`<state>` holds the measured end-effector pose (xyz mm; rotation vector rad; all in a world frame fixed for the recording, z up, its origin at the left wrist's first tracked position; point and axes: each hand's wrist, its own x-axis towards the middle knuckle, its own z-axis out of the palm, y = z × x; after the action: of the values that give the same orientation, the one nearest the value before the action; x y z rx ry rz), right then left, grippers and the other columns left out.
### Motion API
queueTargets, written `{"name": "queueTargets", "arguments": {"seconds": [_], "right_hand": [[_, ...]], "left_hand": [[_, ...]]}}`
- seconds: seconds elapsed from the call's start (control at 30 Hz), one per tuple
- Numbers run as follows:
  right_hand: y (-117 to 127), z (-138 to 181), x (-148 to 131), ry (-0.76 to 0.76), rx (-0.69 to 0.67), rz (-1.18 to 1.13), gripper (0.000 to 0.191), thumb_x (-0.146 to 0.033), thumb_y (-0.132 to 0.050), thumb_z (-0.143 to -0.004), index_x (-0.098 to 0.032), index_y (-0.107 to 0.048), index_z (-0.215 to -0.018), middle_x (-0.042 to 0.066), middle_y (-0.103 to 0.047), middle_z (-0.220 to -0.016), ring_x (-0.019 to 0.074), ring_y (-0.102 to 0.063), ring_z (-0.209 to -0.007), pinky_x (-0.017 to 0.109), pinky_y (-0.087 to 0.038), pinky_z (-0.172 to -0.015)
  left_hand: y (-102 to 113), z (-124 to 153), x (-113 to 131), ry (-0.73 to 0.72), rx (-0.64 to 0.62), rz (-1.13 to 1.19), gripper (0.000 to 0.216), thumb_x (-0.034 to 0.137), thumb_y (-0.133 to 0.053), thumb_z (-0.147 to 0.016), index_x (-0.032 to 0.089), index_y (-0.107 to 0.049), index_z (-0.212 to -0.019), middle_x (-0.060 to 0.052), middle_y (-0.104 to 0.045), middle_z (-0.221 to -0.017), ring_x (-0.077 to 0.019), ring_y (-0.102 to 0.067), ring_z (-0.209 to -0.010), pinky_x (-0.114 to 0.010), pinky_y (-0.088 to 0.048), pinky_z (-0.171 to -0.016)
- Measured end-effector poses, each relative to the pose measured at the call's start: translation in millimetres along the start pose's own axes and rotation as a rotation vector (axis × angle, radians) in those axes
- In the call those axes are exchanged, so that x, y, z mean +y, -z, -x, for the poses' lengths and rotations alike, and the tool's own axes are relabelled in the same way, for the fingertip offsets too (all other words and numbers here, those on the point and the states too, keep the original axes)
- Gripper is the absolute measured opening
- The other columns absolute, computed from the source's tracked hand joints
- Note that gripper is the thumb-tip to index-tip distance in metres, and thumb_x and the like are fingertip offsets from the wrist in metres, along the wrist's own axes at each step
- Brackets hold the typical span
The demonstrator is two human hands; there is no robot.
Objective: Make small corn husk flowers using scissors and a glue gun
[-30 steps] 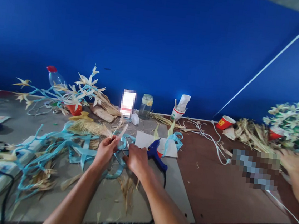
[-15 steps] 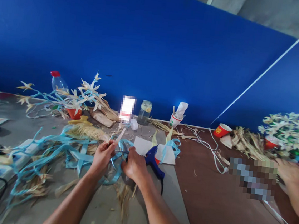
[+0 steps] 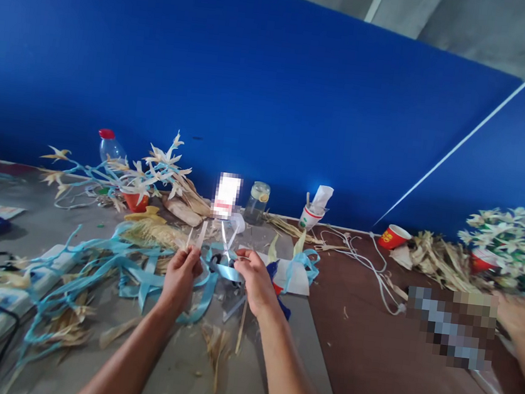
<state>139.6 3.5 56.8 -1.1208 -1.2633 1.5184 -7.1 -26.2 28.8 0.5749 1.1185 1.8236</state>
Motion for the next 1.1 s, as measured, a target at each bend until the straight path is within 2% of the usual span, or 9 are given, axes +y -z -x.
{"name": "queueTargets", "arguments": {"seconds": [0.1,0.17,0.33,0.43,0.6,0.77,0.83,0.97,1.1], "right_hand": [[0,-4,3,0.069,0.066,-0.044,0.034,-0.03,-0.052,-0.065,-0.017,-0.051,-0.097,-0.001,-0.058,-0.074,0.012,-0.05,-0.061,0.024,-0.038,-0.058],[-1,-7,8,0.177,0.128,0.034,0.037,-0.024,-0.048,-0.068,-0.017,-0.048,-0.103,0.0,-0.06,-0.077,0.0127,-0.051,-0.061,0.025,-0.041,-0.059],[-6,-4,18,0.587,0.295,0.567,0.051,-0.012,-0.042,-0.074,-0.012,-0.038,-0.126,0.006,-0.062,-0.086,0.0181,-0.058,-0.079,0.036,-0.046,-0.083],[-8,0,22,0.707,0.338,0.751,0.055,-0.011,-0.037,-0.082,-0.009,-0.029,-0.136,0.01,-0.063,-0.092,0.0203,-0.059,-0.091,0.038,-0.043,-0.091],[-6,-3,27,0.732,0.274,0.834,0.058,-0.011,-0.036,-0.085,-0.008,-0.021,-0.141,0.01,-0.066,-0.095,0.0194,-0.061,-0.091,0.036,-0.044,-0.09],[-7,-6,28,0.683,0.245,0.796,0.041,-0.013,-0.043,-0.084,-0.012,-0.048,-0.124,0.011,-0.068,-0.098,0.02,-0.062,-0.094,0.037,-0.042,-0.094],[-7,-6,26,0.636,0.271,0.726,0.034,-0.016,-0.044,-0.084,-0.014,-0.054,-0.116,0.011,-0.068,-0.1,0.0201,-0.062,-0.095,0.037,-0.043,-0.093],[-5,-7,23,0.559,0.376,0.53,0.034,-0.023,-0.044,-0.085,-0.012,-0.052,-0.116,0.014,-0.066,-0.102,0.0204,-0.061,-0.093,0.036,-0.048,-0.087],[-3,-10,25,0.501,0.416,0.475,0.037,-0.023,-0.045,-0.083,-0.013,-0.05,-0.119,0.014,-0.064,-0.101,0.021,-0.061,-0.094,0.035,-0.049,-0.083]], "left_hand": [[0,-1,-1,-0.01,0.009,0.041,0.038,0.041,-0.076,-0.063,0.016,-0.047,-0.067,0.006,-0.043,-0.059,-0.0029,-0.032,-0.047,-0.018,-0.025,-0.045],[1,-1,-3,-0.035,0.013,0.029,0.037,0.043,-0.074,-0.064,0.016,-0.049,-0.068,0.005,-0.046,-0.062,-0.0031,-0.033,-0.047,-0.018,-0.025,-0.045],[1,0,-4,-0.171,0.039,-0.084,0.037,0.052,-0.064,-0.073,0.017,-0.061,-0.082,0.007,-0.038,-0.052,-0.0055,-0.028,-0.045,-0.02,-0.023,-0.044],[0,2,0,-0.184,0.057,-0.081,0.04,0.053,-0.061,-0.076,0.016,-0.064,-0.089,0.008,-0.033,-0.05,-0.0062,-0.027,-0.046,-0.02,-0.022,-0.044],[0,4,3,-0.116,-0.024,-0.08,0.045,0.054,-0.059,-0.077,0.015,-0.067,-0.099,0.008,-0.029,-0.051,-0.0064,-0.023,-0.046,-0.021,-0.02,-0.044],[3,5,-3,-0.133,-0.006,-0.255,0.05,0.057,-0.061,-0.074,0.018,-0.069,-0.103,0.006,-0.032,-0.054,-0.0073,-0.023,-0.047,-0.022,-0.017,-0.042],[3,6,-5,-0.158,-0.037,-0.301,0.048,0.058,-0.061,-0.073,0.017,-0.069,-0.098,0.006,-0.036,-0.054,-0.0078,-0.025,-0.048,-0.022,-0.02,-0.043],[1,7,-5,-0.211,-0.034,-0.321,0.041,0.055,-0.062,-0.074,0.017,-0.068,-0.087,0.003,-0.046,-0.058,-0.008,-0.029,-0.05,-0.021,-0.025,-0.045],[0,8,2,-0.29,0.051,-0.311,0.039,0.053,-0.053,-0.081,0.018,-0.068,-0.088,0.005,-0.035,-0.052,-0.0086,-0.025,-0.047,-0.021,-0.022,-0.044]]}}
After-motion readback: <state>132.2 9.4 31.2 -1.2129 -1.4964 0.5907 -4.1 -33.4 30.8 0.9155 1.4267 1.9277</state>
